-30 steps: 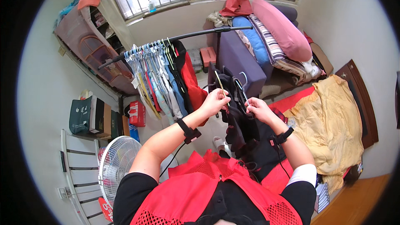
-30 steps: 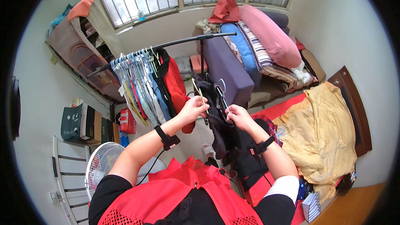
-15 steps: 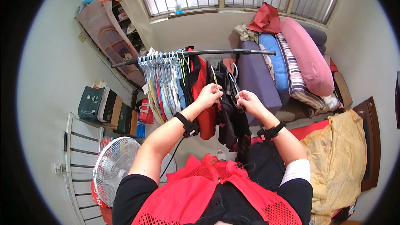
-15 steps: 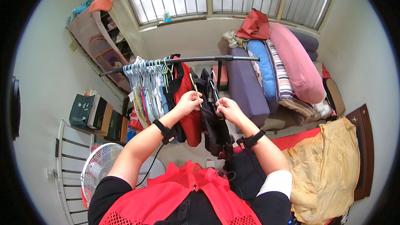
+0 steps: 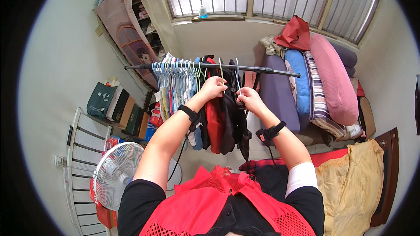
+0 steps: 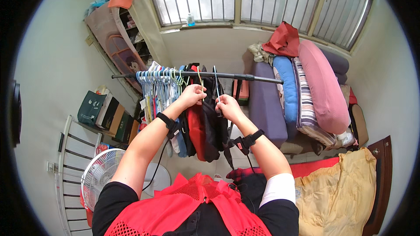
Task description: The person puts several shirts on hangers and hangs them on a rack, places a blue bag onto the rack, and then organizes several pairs of socks into a compartmented storage bin on a bed.
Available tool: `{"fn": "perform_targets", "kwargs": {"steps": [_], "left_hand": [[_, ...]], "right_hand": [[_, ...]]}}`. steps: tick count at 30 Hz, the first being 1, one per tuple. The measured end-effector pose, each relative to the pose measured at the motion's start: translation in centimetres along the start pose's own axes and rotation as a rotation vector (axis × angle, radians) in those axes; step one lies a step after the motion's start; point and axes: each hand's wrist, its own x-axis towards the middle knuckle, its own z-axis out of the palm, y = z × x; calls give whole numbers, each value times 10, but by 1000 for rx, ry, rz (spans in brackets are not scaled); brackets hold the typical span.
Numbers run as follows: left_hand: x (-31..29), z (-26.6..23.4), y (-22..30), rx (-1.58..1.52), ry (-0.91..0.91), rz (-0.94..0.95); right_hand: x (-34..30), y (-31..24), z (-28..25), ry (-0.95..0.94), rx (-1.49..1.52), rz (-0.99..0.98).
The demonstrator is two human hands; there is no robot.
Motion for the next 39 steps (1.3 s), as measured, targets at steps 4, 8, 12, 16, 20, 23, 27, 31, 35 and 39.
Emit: {"fn": "perform_targets", "kwargs": {"steps": [4,8,12,16,20,23,27,31,35,39], "left_hand": [[16,-15,-8,35,30,-23],[21,-17,-22,97,68,-36],[16,-24,-35,197,127,-91],[16,-29,-34,251,168,-99],[14,-35,-37,310,206,-98],[15,-36,-43,412,229,-57],[18,-43,-53,622,354,9],[8,-32,-50,678,391,76],[-14,-35,-48,577,340,130],[-38,-39,-46,562,361,218]], "right_hand": [[26,7,10,-11,-17,14],[43,22,22,-19,-12,37],[52,34,41,-23,-21,95],[70,49,56,-34,-42,38],[82,50,72,-42,-57,-38],[85,53,80,-37,-70,-39],[88,55,99,18,-137,-87],[83,59,102,79,-167,-68],[71,53,110,159,-230,-101],[54,44,124,304,-365,-201]]}}
